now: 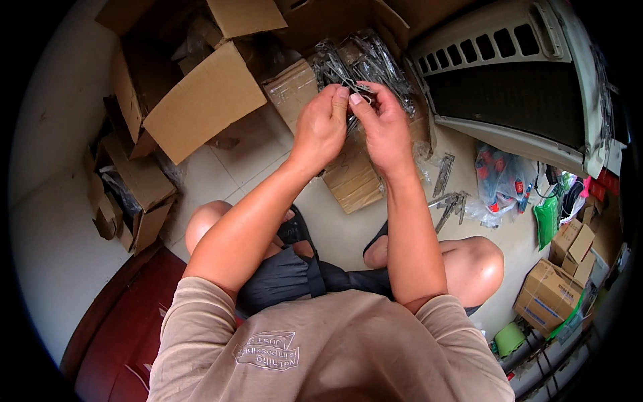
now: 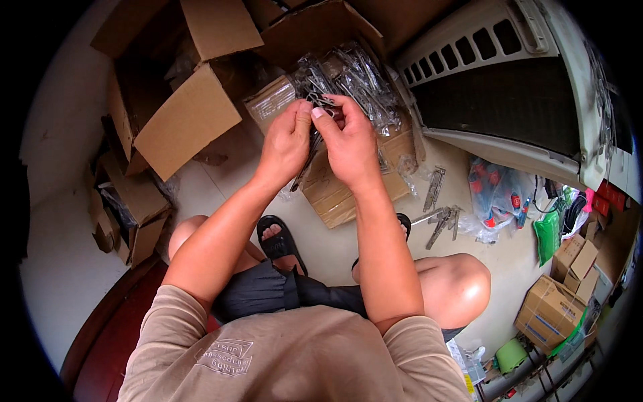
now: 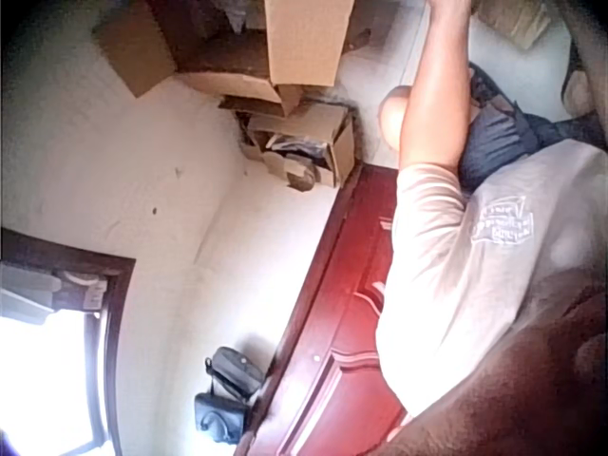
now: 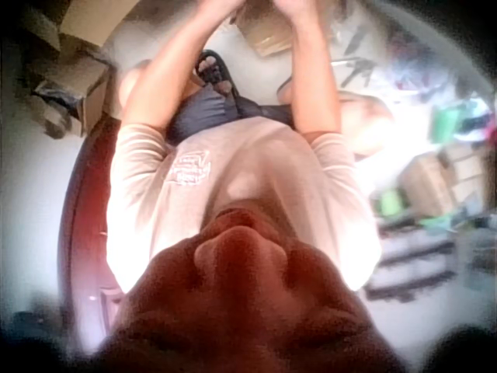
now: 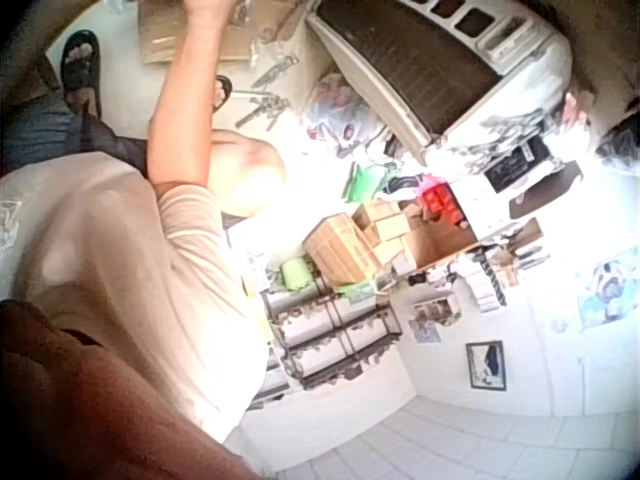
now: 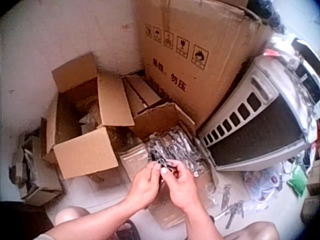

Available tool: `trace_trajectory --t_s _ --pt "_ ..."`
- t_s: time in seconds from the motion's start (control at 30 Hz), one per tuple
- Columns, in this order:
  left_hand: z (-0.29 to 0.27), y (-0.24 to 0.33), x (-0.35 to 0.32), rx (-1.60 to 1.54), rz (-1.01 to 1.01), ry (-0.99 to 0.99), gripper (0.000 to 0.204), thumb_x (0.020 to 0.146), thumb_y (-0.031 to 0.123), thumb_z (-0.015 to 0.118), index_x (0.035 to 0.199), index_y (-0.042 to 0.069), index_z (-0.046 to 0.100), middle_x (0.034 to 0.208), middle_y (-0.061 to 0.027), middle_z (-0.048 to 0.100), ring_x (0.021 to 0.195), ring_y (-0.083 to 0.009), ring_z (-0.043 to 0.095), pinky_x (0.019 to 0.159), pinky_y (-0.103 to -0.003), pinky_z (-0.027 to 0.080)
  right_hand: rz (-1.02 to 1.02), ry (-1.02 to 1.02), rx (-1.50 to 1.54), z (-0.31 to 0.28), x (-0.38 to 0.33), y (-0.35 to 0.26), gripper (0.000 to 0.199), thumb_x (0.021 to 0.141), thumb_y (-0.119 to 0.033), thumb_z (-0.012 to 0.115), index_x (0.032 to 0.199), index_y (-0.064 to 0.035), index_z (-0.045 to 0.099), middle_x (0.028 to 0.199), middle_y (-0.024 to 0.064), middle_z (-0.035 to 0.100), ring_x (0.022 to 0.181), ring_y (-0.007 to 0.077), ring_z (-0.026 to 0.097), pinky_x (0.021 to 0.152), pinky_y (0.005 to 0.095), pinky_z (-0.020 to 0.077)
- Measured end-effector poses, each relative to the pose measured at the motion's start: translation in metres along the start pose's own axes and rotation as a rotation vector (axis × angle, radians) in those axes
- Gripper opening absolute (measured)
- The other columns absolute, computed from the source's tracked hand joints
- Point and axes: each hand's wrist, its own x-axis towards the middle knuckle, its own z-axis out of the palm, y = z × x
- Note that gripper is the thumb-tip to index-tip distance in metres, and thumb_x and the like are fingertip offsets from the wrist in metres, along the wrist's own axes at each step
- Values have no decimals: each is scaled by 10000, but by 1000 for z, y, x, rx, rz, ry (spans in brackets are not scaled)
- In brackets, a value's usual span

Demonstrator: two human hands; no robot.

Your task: The person takes metal hinges out of a cardboard box and removes them from their plastic sleeves. They سپس open and close the hinges to verify their mechanical movement.

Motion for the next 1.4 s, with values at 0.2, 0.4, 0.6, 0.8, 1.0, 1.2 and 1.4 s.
trace_trajectory --t_s 0.2,0.4,0.6,0.8,1.0,1.2,1.4 --pt "-2 7 -3 -41 -58 19 366 1121 301 482 1006 8 669 824 -213 693 792 -435 681 730 -485 517 -44 -69 48 -1 0 -1 272 1005 -80 700 1256 17 661 1001 22 719 864 76 628 805 246 526" --pt "-2 7 -2 -80 -82 -2 385 1138 331 475 1021 2 639 817 -148 646 762 -250 601 738 -400 506 -25 -52 75 -1 2 -2 267 1001 -96 712 1232 29 664 990 37 731 868 89 654 801 253 536" --pt "5 -5 0 -344 -148 2 370 1134 332 508 1058 2 656 901 -95 685 802 -212 640 749 -373 517 3 173 -199 13 -4 -14 277 977 -158 766 1141 44 669 957 74 765 831 100 690 764 263 556" --pt "-4 -2 9 -761 -440 -262 303 1121 354 571 1108 60 648 943 3 618 796 -98 573 717 -268 500 104 140 108 -4 1 -3 313 996 -208 759 1151 47 663 1010 84 756 845 116 692 753 273 557" --pt "-16 -6 14 -772 -632 -140 287 1107 391 588 1189 124 652 995 34 648 900 -86 621 793 -295 554 281 -30 -154 -17 -2 10 412 1029 -333 716 1179 44 643 1022 75 730 885 123 669 777 302 549" --pt "-23 -27 23 -944 -650 -12 220 1089 255 636 1209 72 666 1047 -7 682 956 -132 658 853 -313 575 499 -361 -161 -22 -12 14 434 1046 -306 676 1280 55 617 921 48 690 817 123 617 720 291 509" --pt "-21 -17 12 -864 -630 -101 474 1017 71 703 1454 84 520 1130 -20 700 1021 -143 694 918 -358 600 390 -433 -196 -29 -15 -7 408 1005 -115 676 1355 69 574 966 52 684 821 124 624 737 298 515"
